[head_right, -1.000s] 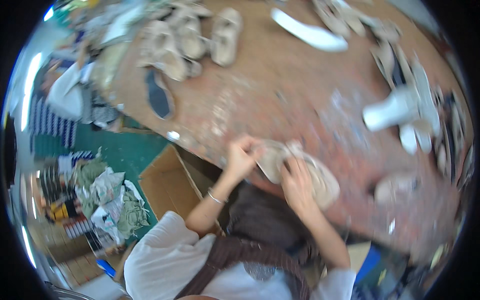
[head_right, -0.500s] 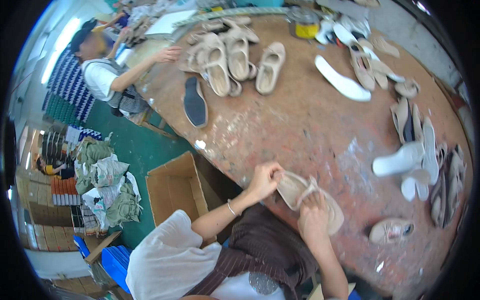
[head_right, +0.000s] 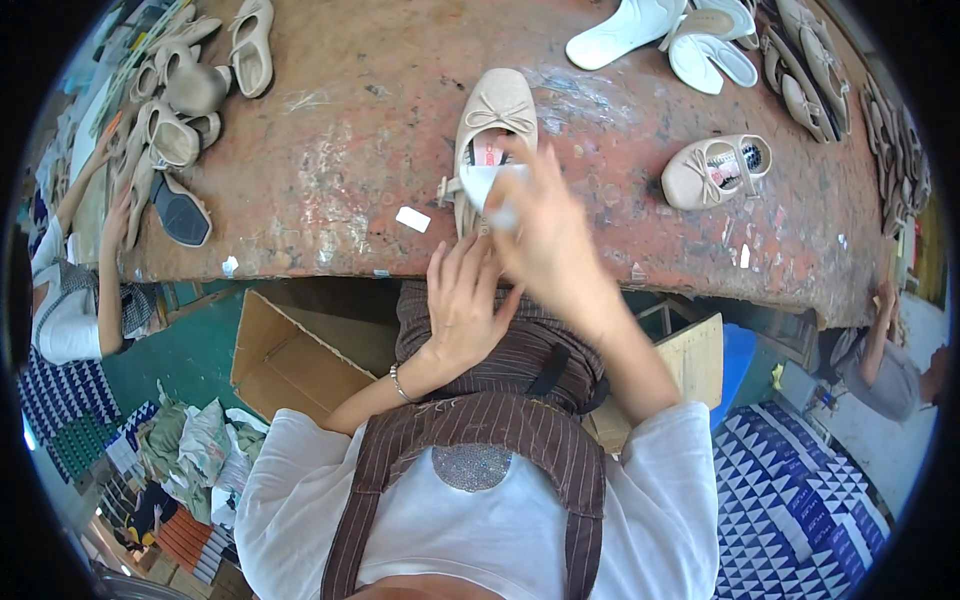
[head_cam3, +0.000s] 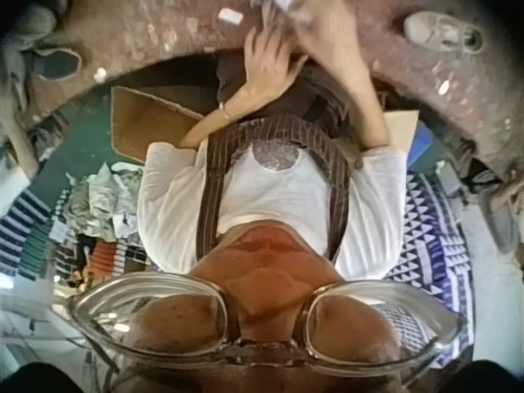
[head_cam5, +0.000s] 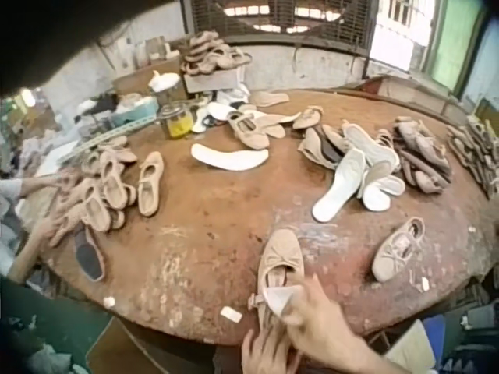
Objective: The person inserts insoles into shoes by hand, wipes the interior of the shoes with a cloth, and stacks the finished shoes on the workbench. After completing several shoes, the person moves a cardboard box.
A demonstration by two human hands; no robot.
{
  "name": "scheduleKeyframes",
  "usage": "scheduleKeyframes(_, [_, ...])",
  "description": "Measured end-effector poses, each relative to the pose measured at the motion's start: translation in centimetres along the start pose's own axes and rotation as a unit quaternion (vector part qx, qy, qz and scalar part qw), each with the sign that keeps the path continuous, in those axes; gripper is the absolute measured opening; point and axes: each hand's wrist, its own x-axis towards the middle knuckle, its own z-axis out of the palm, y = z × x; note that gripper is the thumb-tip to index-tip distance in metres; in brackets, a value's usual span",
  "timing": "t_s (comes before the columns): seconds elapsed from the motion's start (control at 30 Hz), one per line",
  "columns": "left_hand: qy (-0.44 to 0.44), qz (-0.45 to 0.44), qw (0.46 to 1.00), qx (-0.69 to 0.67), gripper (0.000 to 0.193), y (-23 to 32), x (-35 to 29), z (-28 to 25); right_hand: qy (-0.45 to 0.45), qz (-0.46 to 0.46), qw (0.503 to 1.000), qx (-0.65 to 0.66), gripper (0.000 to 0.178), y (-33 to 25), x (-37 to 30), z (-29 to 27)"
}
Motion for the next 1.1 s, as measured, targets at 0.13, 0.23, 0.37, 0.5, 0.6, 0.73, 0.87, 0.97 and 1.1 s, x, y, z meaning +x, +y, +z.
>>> scheduleKeyframes(0.13, [-0.112,0.001,0.992,0.06,0.065,-0.1,0.3,2.8,-0.026,0.005,0.996,-0.082,0.044,0.9,-5.1,3.7])
scheduleKeyframes(0.23, [-0.08,0.022,0.995,0.054,0.047,-0.5,0.4,3.5,0.041,-0.019,0.988,-0.145,0.055,4.5,-0.9,6.5])
scheduleKeyframes(0.37, [-0.079,0.023,0.993,0.08,0.044,-0.6,0.0,3.7,-0.004,0.002,0.992,-0.128,0.049,4.2,2.2,5.7])
scheduleKeyframes(0.5, [-0.061,-0.008,0.998,0.019,0.047,-0.9,-0.1,4.1,0.034,-0.004,0.988,-0.151,0.062,2.5,-1.7,7.3])
scheduleKeyframes(0.6, [-0.075,0.02,0.994,0.079,0.048,-0.7,0.9,3.7,-0.042,0.04,0.977,-0.205,0.034,4.4,3.1,6.3])
scheduleKeyframes(0.73, [-0.076,0.036,0.994,0.07,0.057,-1.8,-0.1,4.2,0.059,-0.002,0.967,-0.249,0.047,3.1,0.6,7.2])
scheduleKeyframes(0.87, [-0.053,0.017,0.997,0.061,0.045,-1.1,0.4,3.6,0.003,0.005,0.974,-0.228,0.039,2.6,-0.1,6.9])
scheduleKeyframes(0.97, [-0.051,0.043,0.995,0.08,0.043,-1.5,1.0,3.8,-0.041,0.048,0.967,-0.245,0.036,4.2,3.0,7.5])
scheduleKeyframes(1.1, [-0.085,0.024,0.995,0.042,0.046,-1.7,0.2,3.7,0.057,0.008,0.94,-0.337,0.04,2.6,1.0,8.4])
